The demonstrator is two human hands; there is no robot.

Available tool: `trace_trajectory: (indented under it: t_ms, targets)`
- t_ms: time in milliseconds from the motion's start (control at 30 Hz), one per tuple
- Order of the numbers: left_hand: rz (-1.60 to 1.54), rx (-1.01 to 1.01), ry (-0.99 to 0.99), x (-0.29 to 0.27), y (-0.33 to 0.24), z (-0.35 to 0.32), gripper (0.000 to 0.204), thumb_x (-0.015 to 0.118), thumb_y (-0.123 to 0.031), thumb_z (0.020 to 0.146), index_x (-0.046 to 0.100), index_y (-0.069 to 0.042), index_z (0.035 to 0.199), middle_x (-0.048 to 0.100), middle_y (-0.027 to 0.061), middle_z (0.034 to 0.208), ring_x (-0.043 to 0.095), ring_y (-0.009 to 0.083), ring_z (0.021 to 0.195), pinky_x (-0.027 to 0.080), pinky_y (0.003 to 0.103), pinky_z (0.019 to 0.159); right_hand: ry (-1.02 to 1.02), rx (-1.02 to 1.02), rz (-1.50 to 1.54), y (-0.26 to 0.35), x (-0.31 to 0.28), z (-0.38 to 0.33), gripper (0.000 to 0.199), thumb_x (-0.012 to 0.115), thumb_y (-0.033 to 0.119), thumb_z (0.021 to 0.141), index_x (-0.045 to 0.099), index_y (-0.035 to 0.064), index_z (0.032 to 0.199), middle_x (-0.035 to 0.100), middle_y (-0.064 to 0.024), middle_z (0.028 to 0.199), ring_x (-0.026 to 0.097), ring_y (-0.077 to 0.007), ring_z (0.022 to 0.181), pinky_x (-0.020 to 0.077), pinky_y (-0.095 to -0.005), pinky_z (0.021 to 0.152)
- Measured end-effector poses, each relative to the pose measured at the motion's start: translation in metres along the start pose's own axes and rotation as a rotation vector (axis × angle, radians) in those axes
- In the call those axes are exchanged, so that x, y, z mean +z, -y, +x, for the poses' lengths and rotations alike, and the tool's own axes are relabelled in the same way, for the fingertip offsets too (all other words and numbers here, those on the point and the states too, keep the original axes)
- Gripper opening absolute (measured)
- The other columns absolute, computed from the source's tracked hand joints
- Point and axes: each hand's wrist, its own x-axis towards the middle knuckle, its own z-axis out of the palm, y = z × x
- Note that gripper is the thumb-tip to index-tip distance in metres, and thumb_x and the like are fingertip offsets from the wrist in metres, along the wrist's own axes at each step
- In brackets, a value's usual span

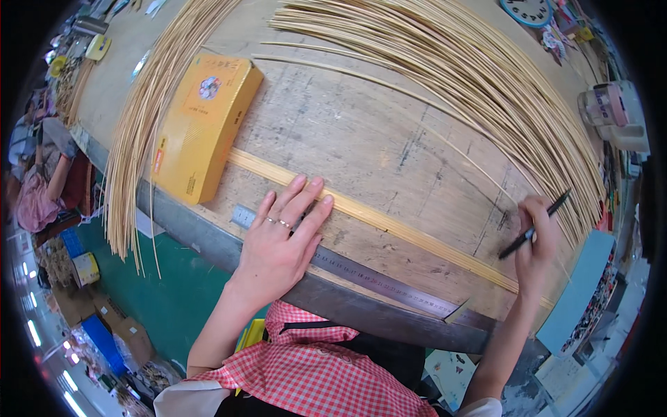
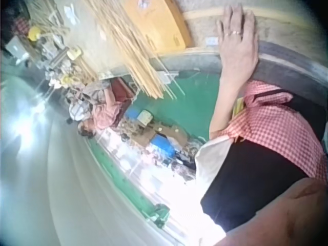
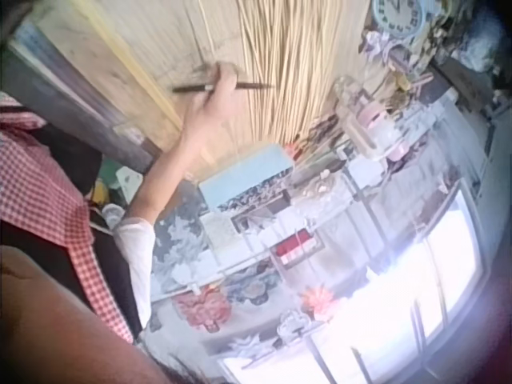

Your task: The person measures and marks thin bamboo sticks on a wooden workbench using a metal ruler and a black marker. They repeatedly align the ruler, draw a line across the sticks, and then move the sticks to the side to continue the process.

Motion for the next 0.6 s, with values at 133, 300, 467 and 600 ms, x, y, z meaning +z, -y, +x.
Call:
trace_trajectory:
  t_ms: [133,300,467,600]
  targets:
    - [0.053,0.014,-0.007,-0.002,-0.001,0.002,0.052,0.069,-0.011,0.088,0.057,-0.012,0.139,0.047,0.0104,0.153,0.044,0.0318,0.143,0.039,0.054,0.111,0.072,0.042,0.066,0.006,0.0,-0.026,0.02,0.056,-0.012,0.074,0.057,-0.0013,0.09,0.053,-0.0128,0.081,0.053,-0.0261,0.07,0.04,-0.0317,0.064]
    - [0.044,0.017,-0.022,0.001,0.001,0.001,0.051,0.069,-0.011,0.089,0.057,-0.012,0.138,0.047,0.0106,0.153,0.043,0.0314,0.143,0.039,0.054,0.112,0.19,0.143,0.089,0.003,-0.01,-0.045,0.021,0.055,-0.012,0.069,0.058,-0.0015,0.088,0.053,-0.0123,0.081,0.052,-0.026,0.07,0.0391,-0.032,0.064]
    - [0.062,0.028,-0.021,0.001,0.0,0.001,0.051,0.069,-0.012,0.089,0.056,-0.011,0.139,0.044,0.0098,0.156,0.042,0.0314,0.144,0.038,0.053,0.112,0.249,0.164,0.115,0.011,-0.012,-0.049,0.026,0.054,-0.013,0.067,0.06,-0.0008,0.09,0.054,-0.0121,0.081,0.052,-0.0255,0.071,0.0396,-0.0327,0.064]
    - [0.088,0.024,0.004,0.001,-0.001,0.002,0.052,0.068,-0.012,0.09,0.056,-0.011,0.14,0.043,0.0086,0.158,0.041,0.0309,0.145,0.038,0.053,0.112,0.294,0.165,0.104,0.022,-0.013,-0.043,0.024,0.058,-0.013,0.07,0.061,-0.0001,0.091,0.056,-0.0126,0.084,0.056,-0.0262,0.075,0.0429,-0.0341,0.066]
